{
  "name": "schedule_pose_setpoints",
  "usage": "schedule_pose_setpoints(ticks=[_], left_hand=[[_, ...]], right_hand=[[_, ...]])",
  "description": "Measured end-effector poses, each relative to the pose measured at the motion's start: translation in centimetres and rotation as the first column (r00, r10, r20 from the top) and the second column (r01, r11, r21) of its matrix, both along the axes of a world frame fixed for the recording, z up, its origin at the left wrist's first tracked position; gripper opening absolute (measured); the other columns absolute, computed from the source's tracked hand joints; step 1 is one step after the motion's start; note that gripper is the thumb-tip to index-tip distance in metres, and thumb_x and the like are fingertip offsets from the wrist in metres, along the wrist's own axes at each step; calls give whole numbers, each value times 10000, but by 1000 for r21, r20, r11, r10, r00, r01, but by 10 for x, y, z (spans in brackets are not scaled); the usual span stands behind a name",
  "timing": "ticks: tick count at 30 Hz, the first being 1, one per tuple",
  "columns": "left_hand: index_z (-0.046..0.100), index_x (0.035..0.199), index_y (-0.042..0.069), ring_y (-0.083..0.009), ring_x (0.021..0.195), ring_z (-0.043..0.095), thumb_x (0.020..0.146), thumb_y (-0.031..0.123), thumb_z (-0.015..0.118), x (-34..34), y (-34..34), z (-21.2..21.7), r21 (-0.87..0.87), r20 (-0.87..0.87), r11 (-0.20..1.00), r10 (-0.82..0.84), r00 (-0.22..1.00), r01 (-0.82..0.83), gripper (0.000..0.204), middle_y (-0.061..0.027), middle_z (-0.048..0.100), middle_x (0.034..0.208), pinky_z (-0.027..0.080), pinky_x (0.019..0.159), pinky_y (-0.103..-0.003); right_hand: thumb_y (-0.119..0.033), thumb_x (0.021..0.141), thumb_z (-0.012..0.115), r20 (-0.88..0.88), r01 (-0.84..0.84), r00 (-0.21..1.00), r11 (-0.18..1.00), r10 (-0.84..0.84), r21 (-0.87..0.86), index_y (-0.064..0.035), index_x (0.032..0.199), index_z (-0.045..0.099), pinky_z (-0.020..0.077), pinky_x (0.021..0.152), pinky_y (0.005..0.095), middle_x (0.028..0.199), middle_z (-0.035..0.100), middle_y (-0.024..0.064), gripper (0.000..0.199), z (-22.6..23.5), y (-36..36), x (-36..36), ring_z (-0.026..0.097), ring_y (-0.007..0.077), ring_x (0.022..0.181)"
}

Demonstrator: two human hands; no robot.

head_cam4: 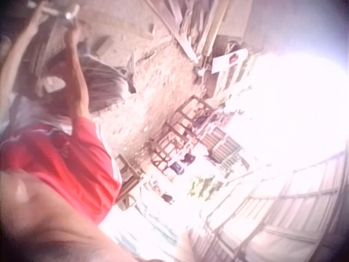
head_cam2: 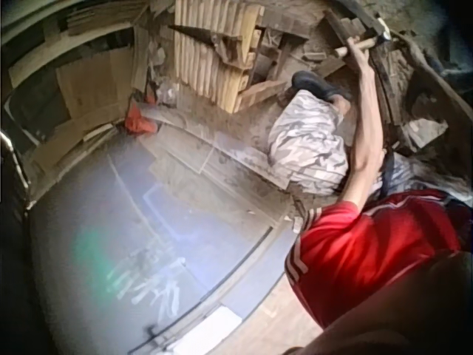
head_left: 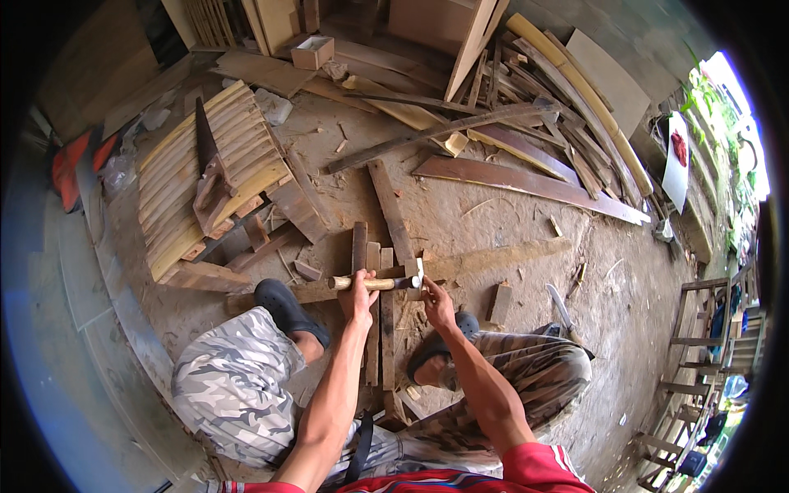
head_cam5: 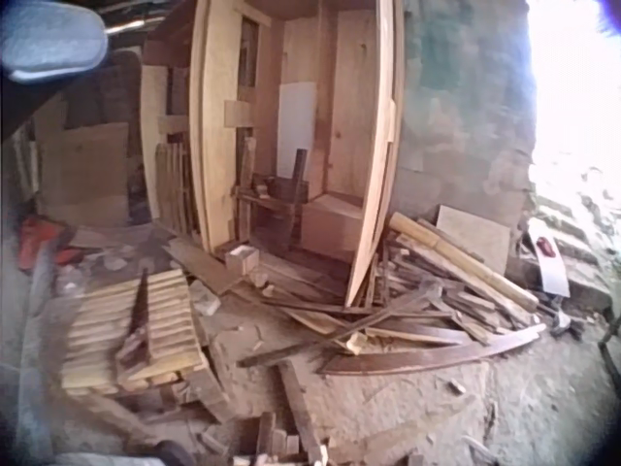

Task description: The person sits on the floor and uses a hammer to break a long wooden plank into smaller pieces. They repeatedly strike the plank, reposition it, and separate the broken sections, accumulating a pile of wood fragments.

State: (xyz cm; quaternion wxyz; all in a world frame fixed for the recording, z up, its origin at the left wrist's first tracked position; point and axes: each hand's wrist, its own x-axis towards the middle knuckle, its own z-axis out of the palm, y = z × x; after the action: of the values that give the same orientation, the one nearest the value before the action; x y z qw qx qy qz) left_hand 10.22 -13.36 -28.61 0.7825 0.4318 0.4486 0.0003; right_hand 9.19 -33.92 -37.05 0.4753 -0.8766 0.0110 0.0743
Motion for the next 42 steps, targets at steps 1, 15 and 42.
schedule_pose_setpoints(ticks=[1, 15, 42], left_hand=[[643, 937, 76, -183, 1012, 668, 893, 265, 652, 1, -2, 4, 12, -6, 1000, -9, 1000, 9, 195, -56, 722, 1014, 531, 925, -490], [453, 1463, 69, -226, 1467, 284, 932, 567, 573, -4, 20, -15, 410, 15, 844, -386, 923, 346, 739, -147, 413, 1528, 240, 1163, -333], [218, 1566, 111, -246, 1521, 74, 905, 793, 184, 36, 52, 33, -189, 704, 979, 79, 705, 79, 950, -92, 166, 1640, -14, 1216, -403]], right_hand=[[-155, 958, 576, -86, 45, 996, 995, -37, 91, -113, 1378, 550, 510, 815, 400, 1043, 661, 186, 422, -2, -1, 0, 654, 319, 908], [-169, 768, 701, 340, -416, 819, 887, 461, -201, -58, 1293, 554, 466, 981, 464, 1202, 627, 211, 556, 72, 117, 26, 575, 399, 1156], [-271, 677, 733, 69, -537, 835, 835, 546, -116, -125, 865, 707, 520, 638, 466, 719, 670, 163, 240, 70, 109, 41, 659, 379, 690]])
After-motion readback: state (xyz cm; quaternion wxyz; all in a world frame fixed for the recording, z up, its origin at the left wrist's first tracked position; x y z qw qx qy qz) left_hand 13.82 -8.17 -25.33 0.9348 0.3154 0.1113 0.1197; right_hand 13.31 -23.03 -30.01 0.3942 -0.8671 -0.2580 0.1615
